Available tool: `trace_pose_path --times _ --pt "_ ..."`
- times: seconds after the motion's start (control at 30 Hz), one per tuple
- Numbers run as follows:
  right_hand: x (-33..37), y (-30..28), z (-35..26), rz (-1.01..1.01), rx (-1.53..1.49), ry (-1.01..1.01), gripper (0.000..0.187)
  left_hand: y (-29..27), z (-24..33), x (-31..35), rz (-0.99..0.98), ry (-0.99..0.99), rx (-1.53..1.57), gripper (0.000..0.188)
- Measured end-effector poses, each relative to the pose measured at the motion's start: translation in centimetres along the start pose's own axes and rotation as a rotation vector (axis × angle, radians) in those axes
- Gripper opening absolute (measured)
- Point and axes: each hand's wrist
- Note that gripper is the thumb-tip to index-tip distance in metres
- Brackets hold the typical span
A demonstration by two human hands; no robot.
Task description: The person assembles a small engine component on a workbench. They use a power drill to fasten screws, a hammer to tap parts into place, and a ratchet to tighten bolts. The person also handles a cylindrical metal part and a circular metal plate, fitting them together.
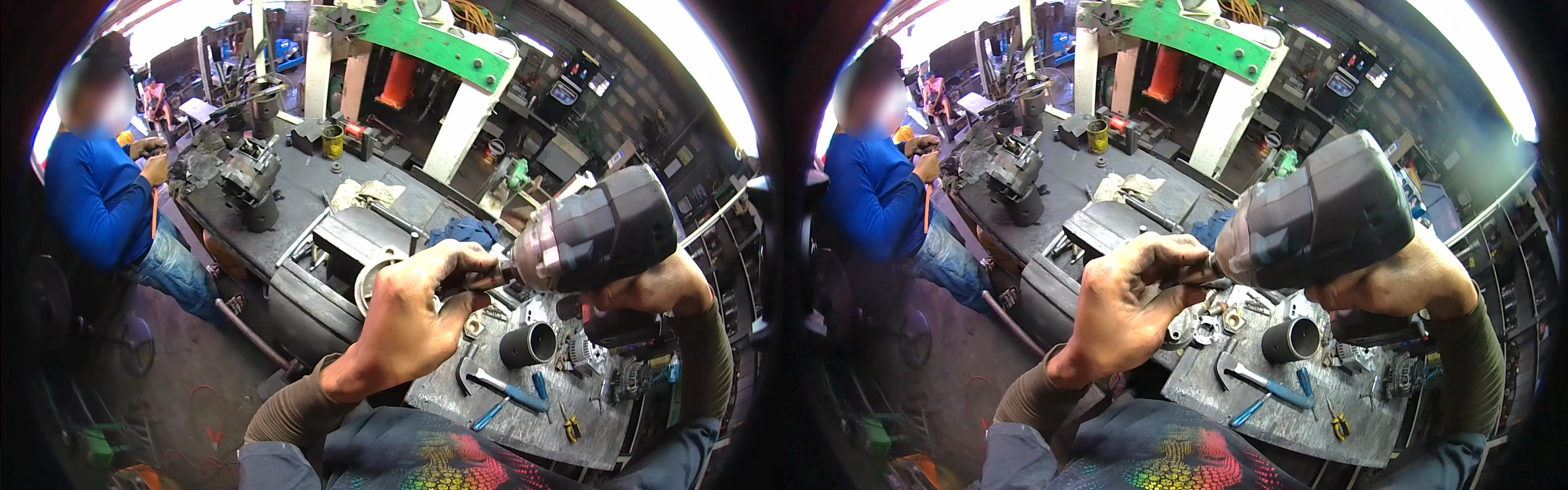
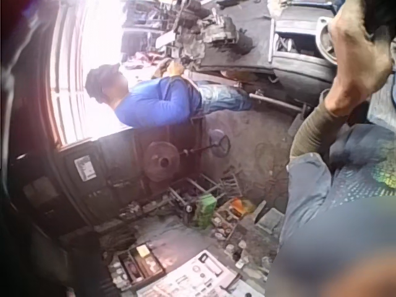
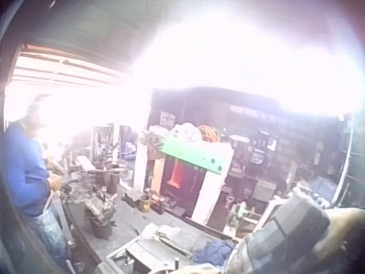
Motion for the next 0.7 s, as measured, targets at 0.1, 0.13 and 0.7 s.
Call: trace_pose_path --times 0.1,0.13,0.7 --pt "-1.6 0.2 0.0 -0.047 0.184 -0.282 0.024 0.5 -0.6 -0.6 0.101 0.064 0.06 0.034" --pt "-2.1 0.2 0.0 -0.032 0.134 -0.255 0.027 0.7 -0.6 -0.7 0.137 0.107 0.049 0.035" --pt "-17.5 -1.7 -2.2 -0.368 0.201 -0.078 0.037 -6.3 1.2 -6.3 0.052 -0.09 0.109 0.062"
Point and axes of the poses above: each hand's wrist, its own x-axis away from the middle knuckle, its own y-axis out of the palm, z = x × y, and after that the axes turned 13 degrees about -y, right-handed
